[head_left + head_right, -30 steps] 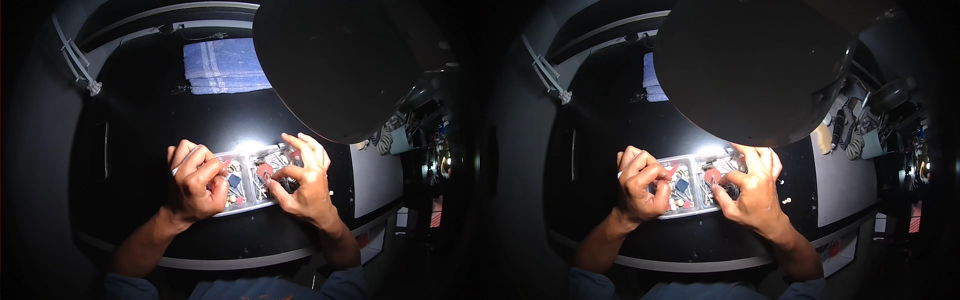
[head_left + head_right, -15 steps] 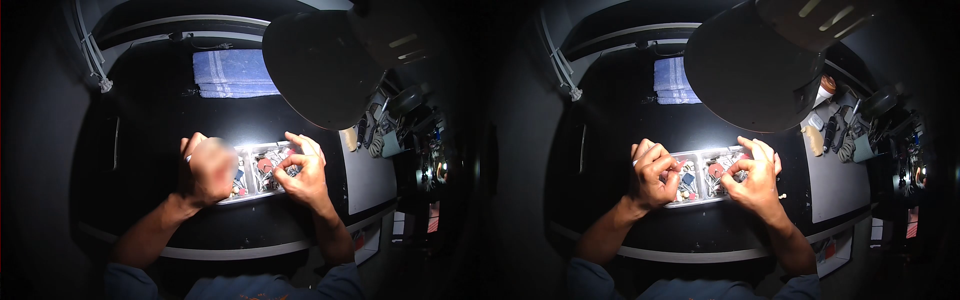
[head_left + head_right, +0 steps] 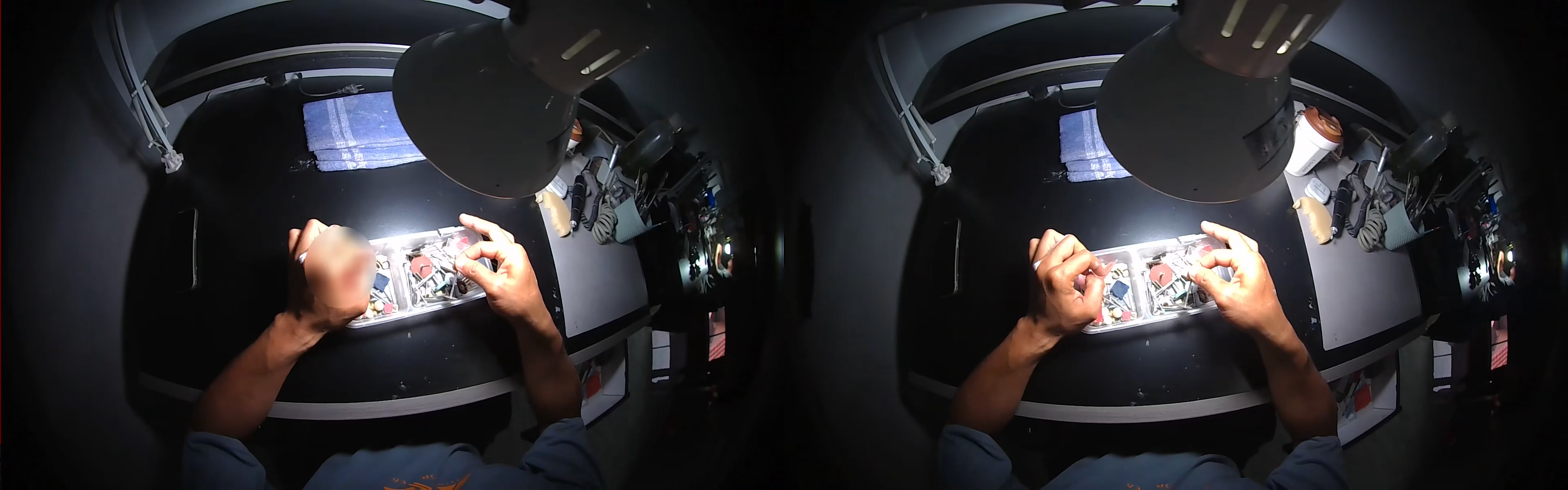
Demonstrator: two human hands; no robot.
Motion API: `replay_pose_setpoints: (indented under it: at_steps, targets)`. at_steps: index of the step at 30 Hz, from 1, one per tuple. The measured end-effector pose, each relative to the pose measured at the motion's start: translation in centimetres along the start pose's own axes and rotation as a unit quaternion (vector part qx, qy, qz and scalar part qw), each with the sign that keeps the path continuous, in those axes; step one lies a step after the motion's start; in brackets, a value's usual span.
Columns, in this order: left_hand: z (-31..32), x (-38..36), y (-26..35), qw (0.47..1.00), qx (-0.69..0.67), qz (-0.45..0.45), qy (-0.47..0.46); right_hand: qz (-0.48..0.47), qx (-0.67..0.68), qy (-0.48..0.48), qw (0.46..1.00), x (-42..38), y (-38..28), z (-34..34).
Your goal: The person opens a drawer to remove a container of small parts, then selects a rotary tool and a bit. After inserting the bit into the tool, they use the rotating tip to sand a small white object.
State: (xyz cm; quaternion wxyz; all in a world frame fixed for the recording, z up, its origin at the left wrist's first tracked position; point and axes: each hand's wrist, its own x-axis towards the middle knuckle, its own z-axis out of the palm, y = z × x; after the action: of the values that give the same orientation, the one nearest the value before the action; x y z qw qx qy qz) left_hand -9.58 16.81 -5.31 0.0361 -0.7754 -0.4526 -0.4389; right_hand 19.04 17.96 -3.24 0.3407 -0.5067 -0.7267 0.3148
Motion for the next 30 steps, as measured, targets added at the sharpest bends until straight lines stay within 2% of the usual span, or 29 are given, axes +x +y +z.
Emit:
replay_pose_setpoints:
  at_steps: [2,5,8,11,14,16,18,20,21,22,24,27,30]
  targets:
    - [-0.2,-0.1,-0.1,1.0,0.005,0.004,-0.009,0.011,0.028,0.003,1.0,0.0,0.0,-0.2]
    - [-0.8,0.3,0.8,1.0,0.014,0.006,0.004,-0.012,0.045,0.061,0.997,-0.1,-0.3,-0.5]
    - [-1.9,0.6,2.3,1.0,0.002,0.028,0.004,-0.059,-0.018,0.107,0.992,-0.1,-0.8,-0.6]
    - [-1.7,0.1,3.0,0.998,0.009,0.067,0.007,0.007,0.092,0.104,0.99,-0.1,-0.6,0.0]
    - [-1.5,-0.2,4.8,0.996,-0.024,0.091,0.007,0.011,0.235,0.096,0.967,-1.2,-2.0,0.8]
    - [-1.6,-0.5,5.9,0.99,-0.045,0.131,-0.009,0.019,0.265,0.095,0.959,-2.8,-3.4,2.0]
    - [-1.4,-1.2,6.5,0.986,-0.082,0.146,-0.011,0.069,0.382,0.084,0.918,-4.8,-4.7,3.6]
    - [-1.3,-1.5,7.3,0.982,-0.103,0.157,0.007,0.058,0.4,0.133,0.905,-6.4,-6.8,4.1]
    - [-1.3,-1.5,7.7,0.98,-0.108,0.167,0.018,0.081,0.415,0.116,0.899,-7.1,-6.7,4.4]
    - [-1.3,-1.6,7.8,0.978,-0.117,0.174,0.017,0.096,0.475,0.114,0.867,-7.8,-7.2,4.6]
    - [-1.3,-1.9,7.8,0.974,-0.129,0.185,0.02,0.09,0.513,0.138,0.843,-8.6,-7.3,5.3]
    - [-1.3,-2.0,8.2,0.964,-0.168,0.206,0.021,0.098,0.507,0.14,0.845,-10.0,-7.4,5.3]
    - [-1.4,-2.4,8.3,0.963,-0.195,0.188,0.006,0.111,0.447,0.142,0.876,-11.6,-7.0,4.4]
